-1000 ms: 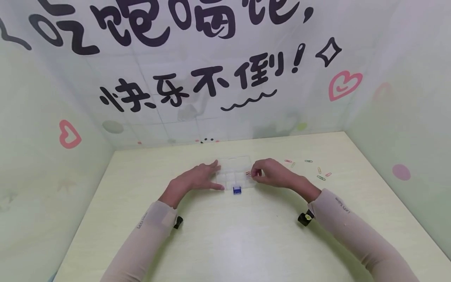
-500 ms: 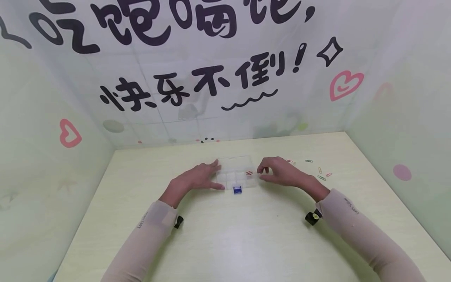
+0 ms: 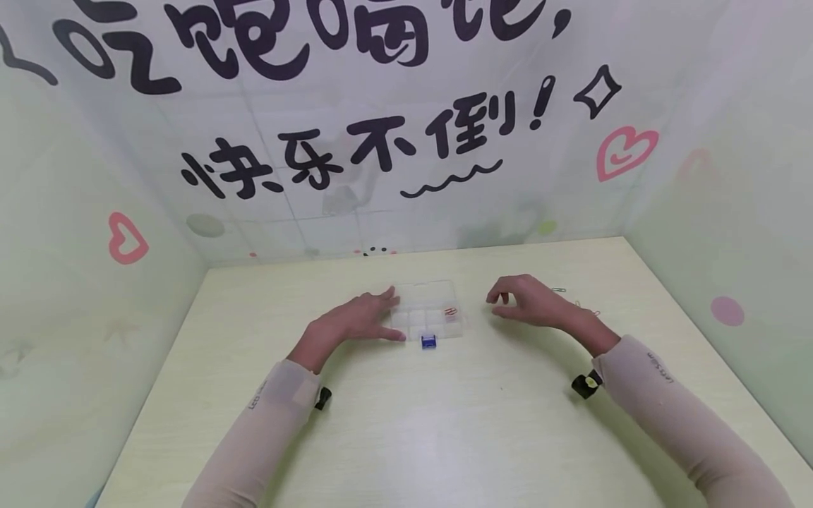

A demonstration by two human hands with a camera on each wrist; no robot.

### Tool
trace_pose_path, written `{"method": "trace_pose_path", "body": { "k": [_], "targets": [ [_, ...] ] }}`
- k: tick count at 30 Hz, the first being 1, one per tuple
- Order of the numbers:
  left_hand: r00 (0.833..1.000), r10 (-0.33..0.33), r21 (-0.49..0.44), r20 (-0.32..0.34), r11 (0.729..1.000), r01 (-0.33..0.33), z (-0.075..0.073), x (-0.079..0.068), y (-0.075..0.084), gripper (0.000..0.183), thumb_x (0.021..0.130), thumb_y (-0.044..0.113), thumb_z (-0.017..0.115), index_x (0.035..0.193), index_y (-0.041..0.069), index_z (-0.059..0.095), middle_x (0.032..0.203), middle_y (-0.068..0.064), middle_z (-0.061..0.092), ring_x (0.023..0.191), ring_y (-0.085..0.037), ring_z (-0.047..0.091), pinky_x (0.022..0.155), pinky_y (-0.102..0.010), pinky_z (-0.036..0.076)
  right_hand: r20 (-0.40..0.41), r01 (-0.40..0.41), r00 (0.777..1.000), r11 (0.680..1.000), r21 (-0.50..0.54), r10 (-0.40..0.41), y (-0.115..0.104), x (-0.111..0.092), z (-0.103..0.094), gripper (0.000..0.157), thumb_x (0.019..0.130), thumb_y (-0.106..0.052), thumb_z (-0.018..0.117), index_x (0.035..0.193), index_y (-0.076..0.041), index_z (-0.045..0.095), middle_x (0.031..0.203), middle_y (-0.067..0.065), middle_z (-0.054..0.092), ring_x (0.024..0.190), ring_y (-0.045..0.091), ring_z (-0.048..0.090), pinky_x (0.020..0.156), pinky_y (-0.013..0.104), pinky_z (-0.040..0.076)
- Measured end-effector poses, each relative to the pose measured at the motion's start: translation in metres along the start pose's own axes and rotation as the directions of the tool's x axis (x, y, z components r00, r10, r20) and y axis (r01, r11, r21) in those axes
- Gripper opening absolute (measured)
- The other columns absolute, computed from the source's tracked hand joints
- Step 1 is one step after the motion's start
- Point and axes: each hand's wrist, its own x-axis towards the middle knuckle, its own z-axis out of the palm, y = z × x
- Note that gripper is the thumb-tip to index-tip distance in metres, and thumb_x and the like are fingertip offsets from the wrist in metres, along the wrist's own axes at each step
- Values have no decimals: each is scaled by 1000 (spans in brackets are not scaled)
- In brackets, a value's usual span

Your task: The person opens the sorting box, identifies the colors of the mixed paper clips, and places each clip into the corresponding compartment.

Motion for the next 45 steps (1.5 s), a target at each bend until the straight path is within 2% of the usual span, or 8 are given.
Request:
{"method": "trace_pose_path", "body": {
  "k": [10,17,23,30,45],
  "targets": [
    [1000,8,-11,-14,1000,-8,1,0,0,99,92,62,76,165,9,36,175,-12,23,157,-37,33,124,-51,35,3,-67,998,997,-32,67,23,-15,-16,19,92,-1,79,111,1,77,105,9,76,91,26,67,80,45,56],
    [1000,16,-10,-18,1000,-16,1,-1,-1,98,93,61,75,165,7,37,174,-14,23,156,-39,34,123,-52,35,13,-108,994,992,-67,109,38,-23,-20,19,93,-2,79,111,0,77,106,7,76,93,25,68,81,44,56],
    [1000,16,-19,-18,1000,-16,2,0,-3,98,92,62,75,165,8,36,175,-12,22,157,-39,32,124,-52,34,10,-127,992,987,-94,129,45,-26,-23,21,91,0,78,113,2,77,107,11,77,92,27,67,78,42,55],
    [1000,8,-26,-11,1000,-9,2,1,-4,100,92,63,74,166,9,35,175,-11,22,157,-39,31,125,-53,33,7,-144,989,981,-130,146,54,-28,-25,18,91,-1,80,109,0,80,105,11,77,85,23,65,72,38,52],
    [1000,11,-34,-9,999,-11,2,0,-4,99,92,62,75,165,8,35,175,-12,21,158,-38,30,125,-52,32,13,-191,981,971,-146,195,63,-30,-25,15,90,1,78,105,0,79,100,10,75,82,20,65,73,40,54]
  ]
}}
